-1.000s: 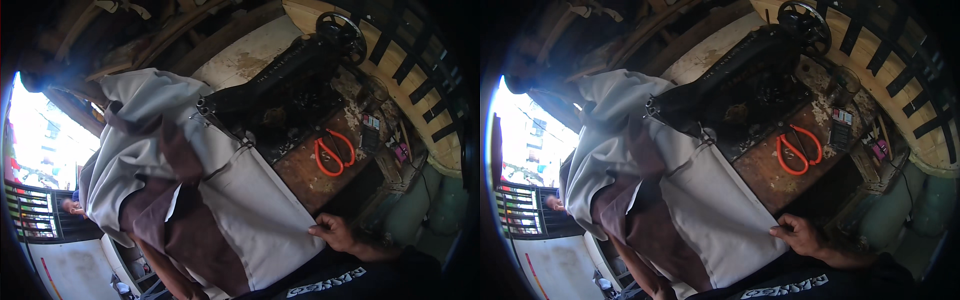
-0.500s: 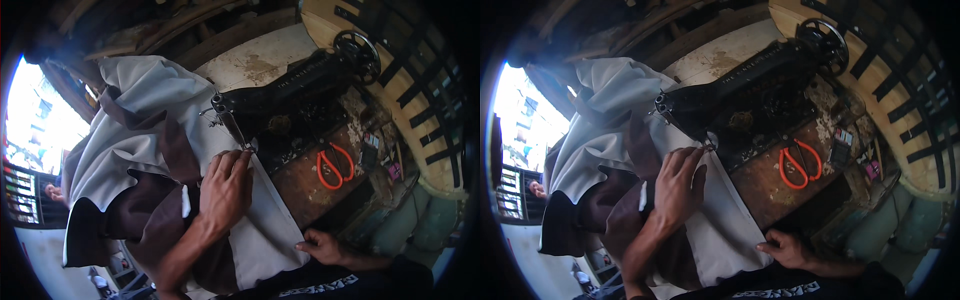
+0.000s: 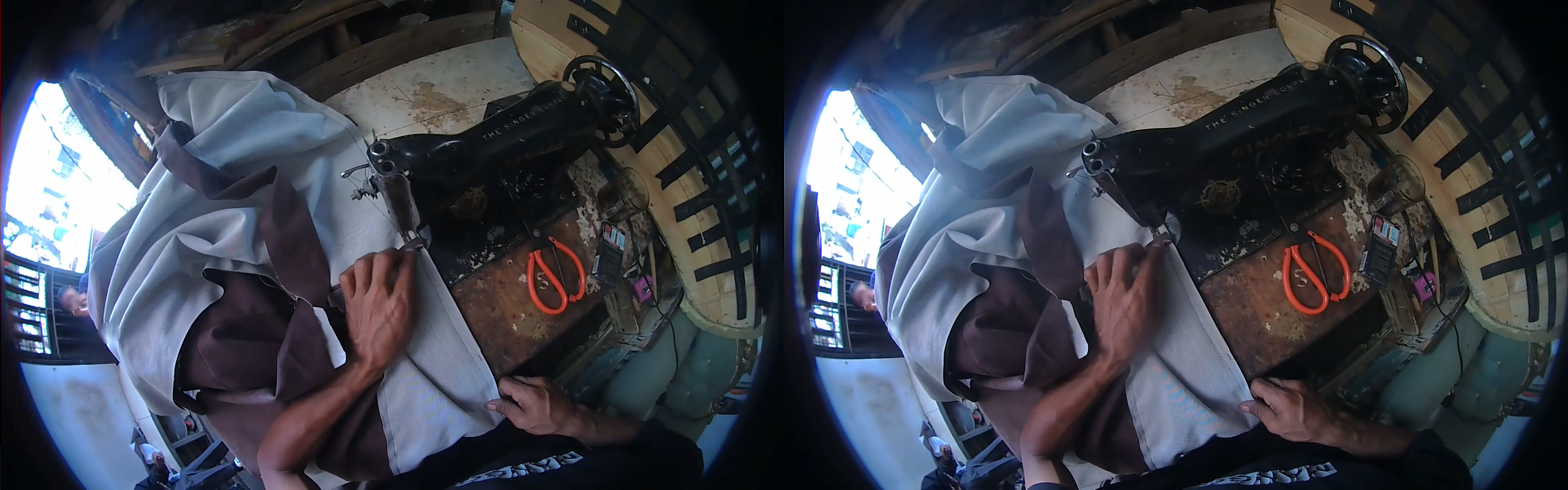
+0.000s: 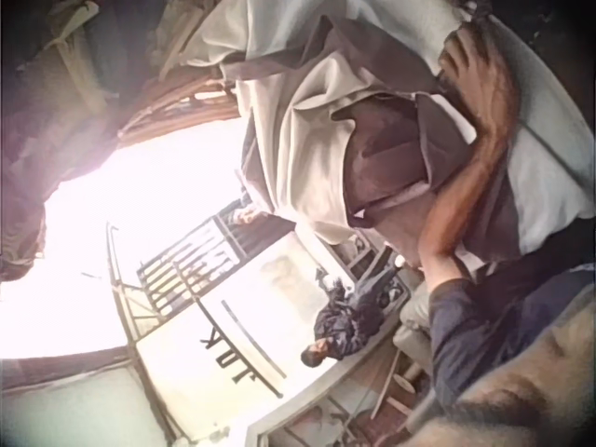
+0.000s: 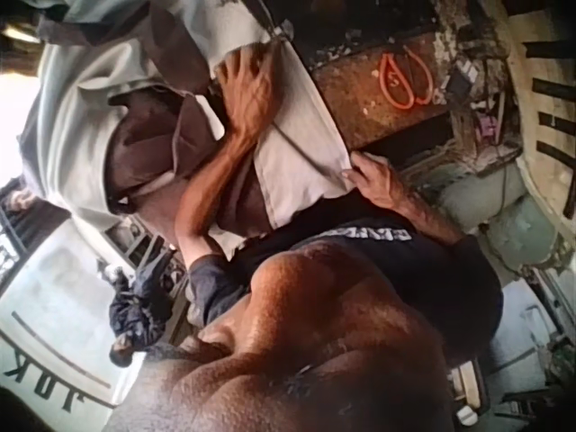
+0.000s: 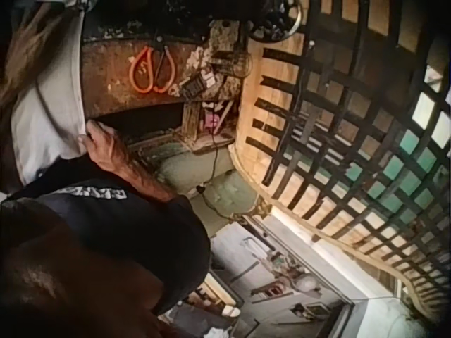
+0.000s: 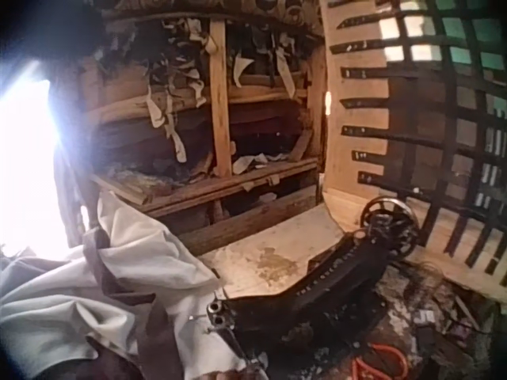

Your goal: The person sews fabric using a sewing machine, folds and handles the stitched fabric piece, and trims it using scissors.

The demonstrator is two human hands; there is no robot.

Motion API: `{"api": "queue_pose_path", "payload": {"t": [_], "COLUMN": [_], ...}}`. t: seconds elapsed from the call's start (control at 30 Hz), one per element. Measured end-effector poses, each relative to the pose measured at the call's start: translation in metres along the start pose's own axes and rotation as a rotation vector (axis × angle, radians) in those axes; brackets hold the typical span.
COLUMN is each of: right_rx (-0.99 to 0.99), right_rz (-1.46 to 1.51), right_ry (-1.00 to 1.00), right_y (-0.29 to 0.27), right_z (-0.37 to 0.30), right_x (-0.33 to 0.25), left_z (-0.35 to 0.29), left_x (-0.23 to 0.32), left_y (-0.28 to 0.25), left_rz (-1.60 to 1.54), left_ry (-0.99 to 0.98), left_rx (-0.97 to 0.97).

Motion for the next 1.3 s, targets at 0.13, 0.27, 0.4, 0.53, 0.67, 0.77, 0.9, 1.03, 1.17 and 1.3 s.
{"api": "queue_pose_path", "payload": {"t": [0.13,0.27,0.4,0.53,0.67,0.77,0.9,1.03,1.17,1.3], "right_rx": [0.022,-0.021,-0.035,-0.109,-0.092,-0.058,-0.044,-0.055,-0.218,-0.207], "right_rz": [-0.031,0.066,0.128,0.250,0.229,0.144,0.116,0.124,-0.194,-0.402], "right_ry": [0.003,0.082,0.154,0.219,0.213,0.120,0.021,0.052,-0.033,-0.336], "right_y": [0.000,0.004,0.011,0.012,0.015,0.012,0.011,0.017,-0.008,-0.072], "right_z": [-0.003,-0.011,-0.014,-0.013,-0.012,-0.010,-0.007,-0.004,0.001,0.059], "right_x": [-0.004,-0.001,0.009,0.003,0.009,0.010,0.003,0.008,0.000,-0.040], "left_z": [-0.003,-0.004,-0.001,-0.002,0.003,0.005,0.004,0.003,0.009,0.000], "left_x": [0.000,0.000,0.001,0.004,0.005,0.007,0.005,-0.003,0.011,0.005], "left_y": [0.006,0.006,0.018,-0.003,0.009,0.014,0.004,0.022,0.013,0.012], "left_rz": [0.057,0.044,0.028,0.092,0.089,0.096,0.010,-0.038,0.003,0.088], "left_ry": [0.065,0.057,0.090,0.032,0.044,0.124,0.092,0.070,0.071,0.025], "left_rx": [-0.005,0.002,-0.032,-0.090,-0.090,-0.041,-0.101,-0.096,-0.098,-0.082]}}
Point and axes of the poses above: each hand's wrist, its own z-axis towards the middle knuckle, its own y-axis out of the palm, x = y × z, the point moved 2 cm from there along z, towards the middle knuckle, and after that the axes turned 8 degrees about -z, right-handed, at the moved point
